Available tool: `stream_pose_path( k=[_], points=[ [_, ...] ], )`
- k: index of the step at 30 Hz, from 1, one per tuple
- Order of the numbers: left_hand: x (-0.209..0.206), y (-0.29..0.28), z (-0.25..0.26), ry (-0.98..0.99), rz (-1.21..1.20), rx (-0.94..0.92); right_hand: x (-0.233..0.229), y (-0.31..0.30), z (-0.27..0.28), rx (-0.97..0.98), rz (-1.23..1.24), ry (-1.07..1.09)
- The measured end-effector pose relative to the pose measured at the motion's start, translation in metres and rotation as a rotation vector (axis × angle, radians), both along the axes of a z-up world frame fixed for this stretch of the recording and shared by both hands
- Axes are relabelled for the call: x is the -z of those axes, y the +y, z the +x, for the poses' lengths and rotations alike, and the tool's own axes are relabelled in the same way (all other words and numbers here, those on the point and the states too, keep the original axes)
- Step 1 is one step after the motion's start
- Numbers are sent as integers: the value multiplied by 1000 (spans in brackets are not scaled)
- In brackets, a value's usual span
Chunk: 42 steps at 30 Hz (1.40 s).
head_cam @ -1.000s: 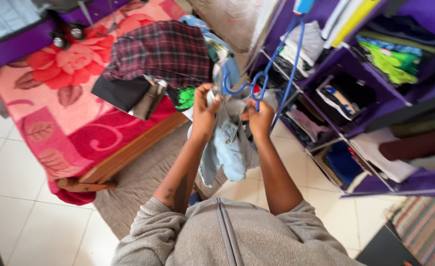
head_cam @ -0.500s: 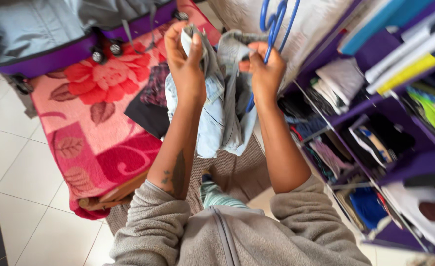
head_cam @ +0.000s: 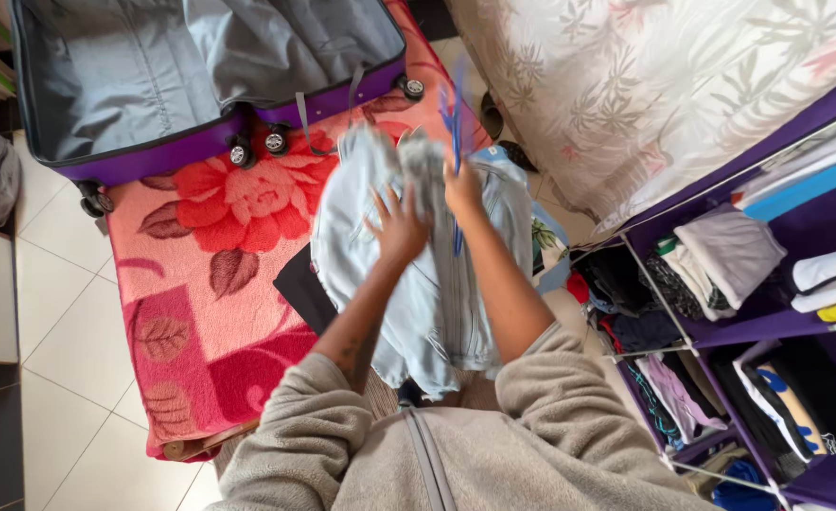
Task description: The person removes a denim jacket and a grey hoodie from a purple wardrobe, placing them on a nearby bed. They then retrieve folded pants from a shelf and add them to the pile. Finally, the person selects a pair of sandals and two pairs of sneakers from a shoe rack, placing them on the bed with the clothes.
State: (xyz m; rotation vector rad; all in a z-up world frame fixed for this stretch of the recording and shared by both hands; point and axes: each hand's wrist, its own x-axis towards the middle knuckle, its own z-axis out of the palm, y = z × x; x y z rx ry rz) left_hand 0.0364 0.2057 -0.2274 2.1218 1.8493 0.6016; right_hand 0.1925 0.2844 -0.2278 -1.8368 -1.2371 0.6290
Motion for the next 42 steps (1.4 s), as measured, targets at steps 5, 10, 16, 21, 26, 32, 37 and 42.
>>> stream_pose_path(
  k=[5,10,16,21,26,32,37,42],
  points=[
    [66,-26,-14,20,-375,252,104,-39,10,-219,2,283],
    [73,-17,6,-64,-187,204,85,-63,8,-93,239,552],
    [54,-67,20,-608,-72,285,-8,-180,-3,151,462,20],
    [39,-174,38,-785,-118,339,-42,-305,-22,291,437,224],
    [58,-302,77,-852,-750,510,-41,-436,-27,504,466,139],
    [40,-460,107,-630,-491,935,-56,-587,-10,786,407,239],
    [20,-550,144,-604,-694,1032,-64,-683,31,931,416,137],
    [16,-641,228,-767,-924,971,-69,-785,72,1004,386,-216]
  ],
)
